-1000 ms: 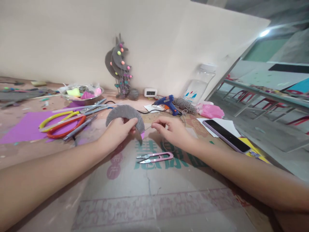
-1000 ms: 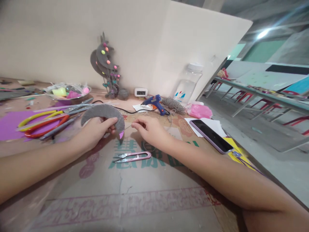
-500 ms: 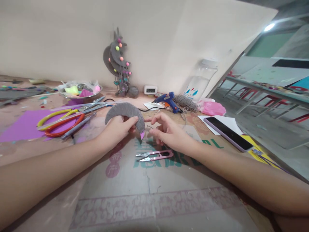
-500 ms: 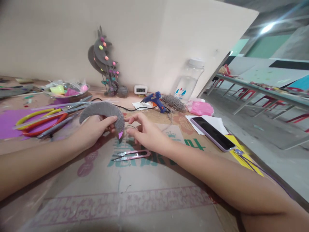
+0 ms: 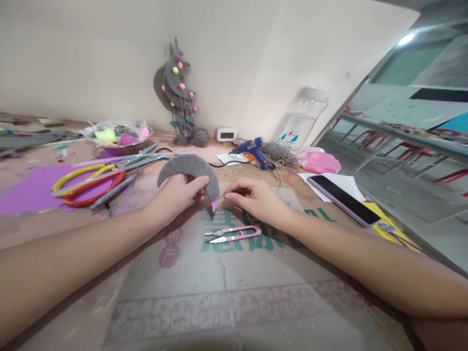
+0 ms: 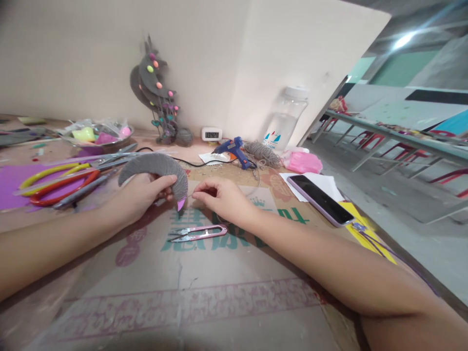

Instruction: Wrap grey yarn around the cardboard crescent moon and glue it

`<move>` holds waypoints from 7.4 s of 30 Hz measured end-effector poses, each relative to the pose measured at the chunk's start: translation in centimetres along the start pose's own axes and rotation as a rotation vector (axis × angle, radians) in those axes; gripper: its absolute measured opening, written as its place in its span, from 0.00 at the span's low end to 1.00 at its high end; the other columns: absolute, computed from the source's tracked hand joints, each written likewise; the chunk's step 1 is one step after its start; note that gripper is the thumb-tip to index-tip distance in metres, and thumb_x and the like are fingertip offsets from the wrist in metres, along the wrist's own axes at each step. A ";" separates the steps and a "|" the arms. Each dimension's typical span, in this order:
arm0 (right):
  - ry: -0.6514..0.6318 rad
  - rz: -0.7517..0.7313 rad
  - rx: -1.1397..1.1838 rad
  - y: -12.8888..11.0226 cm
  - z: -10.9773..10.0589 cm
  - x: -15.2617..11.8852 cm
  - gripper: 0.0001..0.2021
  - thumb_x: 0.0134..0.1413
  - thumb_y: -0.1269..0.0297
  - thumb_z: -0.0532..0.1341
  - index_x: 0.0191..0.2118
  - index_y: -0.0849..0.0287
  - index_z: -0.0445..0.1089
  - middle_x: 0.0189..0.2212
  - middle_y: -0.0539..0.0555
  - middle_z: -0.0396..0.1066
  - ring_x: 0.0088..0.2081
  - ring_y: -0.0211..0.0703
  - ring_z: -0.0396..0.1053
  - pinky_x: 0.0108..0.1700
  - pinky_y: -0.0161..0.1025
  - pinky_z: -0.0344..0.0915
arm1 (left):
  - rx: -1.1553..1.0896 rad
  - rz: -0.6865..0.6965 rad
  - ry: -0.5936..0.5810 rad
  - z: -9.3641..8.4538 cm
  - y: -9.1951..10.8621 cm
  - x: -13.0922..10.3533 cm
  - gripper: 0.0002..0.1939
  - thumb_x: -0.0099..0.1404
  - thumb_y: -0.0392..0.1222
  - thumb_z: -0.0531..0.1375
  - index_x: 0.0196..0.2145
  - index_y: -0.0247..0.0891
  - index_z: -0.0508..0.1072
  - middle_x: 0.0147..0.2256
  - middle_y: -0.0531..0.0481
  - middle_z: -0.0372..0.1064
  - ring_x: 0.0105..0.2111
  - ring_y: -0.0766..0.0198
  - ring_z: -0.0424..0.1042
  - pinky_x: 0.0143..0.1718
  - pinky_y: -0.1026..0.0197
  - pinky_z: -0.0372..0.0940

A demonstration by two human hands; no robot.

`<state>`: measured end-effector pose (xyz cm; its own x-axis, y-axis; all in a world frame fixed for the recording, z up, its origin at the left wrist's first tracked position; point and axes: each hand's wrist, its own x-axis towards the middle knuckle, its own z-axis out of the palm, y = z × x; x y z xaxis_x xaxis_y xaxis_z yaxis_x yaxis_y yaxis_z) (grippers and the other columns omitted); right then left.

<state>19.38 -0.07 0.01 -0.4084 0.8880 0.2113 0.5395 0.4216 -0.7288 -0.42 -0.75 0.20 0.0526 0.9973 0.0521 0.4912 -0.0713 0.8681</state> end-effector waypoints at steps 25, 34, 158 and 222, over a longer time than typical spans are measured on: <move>0.096 -0.148 -0.078 0.0 -0.5 0.2 0.13 0.58 0.62 0.54 0.36 0.60 0.75 0.36 0.54 0.72 0.39 0.40 0.68 0.45 0.38 0.61 | -0.065 0.069 -0.108 0.1 0.0 0.4 0.19 0.59 0.51 0.54 0.16 0.38 0.66 0.18 0.53 0.67 0.19 0.67 0.64 0.22 0.65 0.56; 0.014 0.008 0.073 -0.8 -0.1 0.5 0.13 0.54 0.57 0.57 0.32 0.61 0.73 0.29 0.51 0.71 0.31 0.37 0.65 0.35 0.35 0.60 | -0.051 0.046 -0.122 0.0 0.6 0.1 0.19 0.59 0.49 0.55 0.16 0.37 0.66 0.16 0.54 0.66 0.20 0.67 0.65 0.24 0.66 0.58; 0.284 -0.083 0.403 0.3 -0.5 0.3 0.11 0.61 0.59 0.52 0.30 0.58 0.61 0.19 0.46 0.61 0.25 0.34 0.59 0.33 0.35 0.58 | -0.060 0.064 -0.034 0.3 0.4 0.2 0.20 0.61 0.52 0.54 0.19 0.36 0.67 0.19 0.53 0.68 0.17 0.70 0.63 0.19 0.67 0.54; 0.041 -0.268 -0.070 -0.2 0.6 -0.1 0.05 0.51 0.62 0.62 0.32 0.57 0.73 0.37 0.53 0.69 0.44 0.43 0.65 0.51 0.45 0.59 | 0.124 0.227 -0.072 0.1 0.6 0.0 0.22 0.62 0.52 0.52 0.16 0.38 0.68 0.16 0.55 0.66 0.19 0.68 0.62 0.23 0.65 0.55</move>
<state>18.87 -0.33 -0.31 -0.5142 0.7491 0.4177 0.4660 0.6529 -0.5972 -0.02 -0.78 0.65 0.2328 0.9518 0.1996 0.5624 -0.2992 0.7709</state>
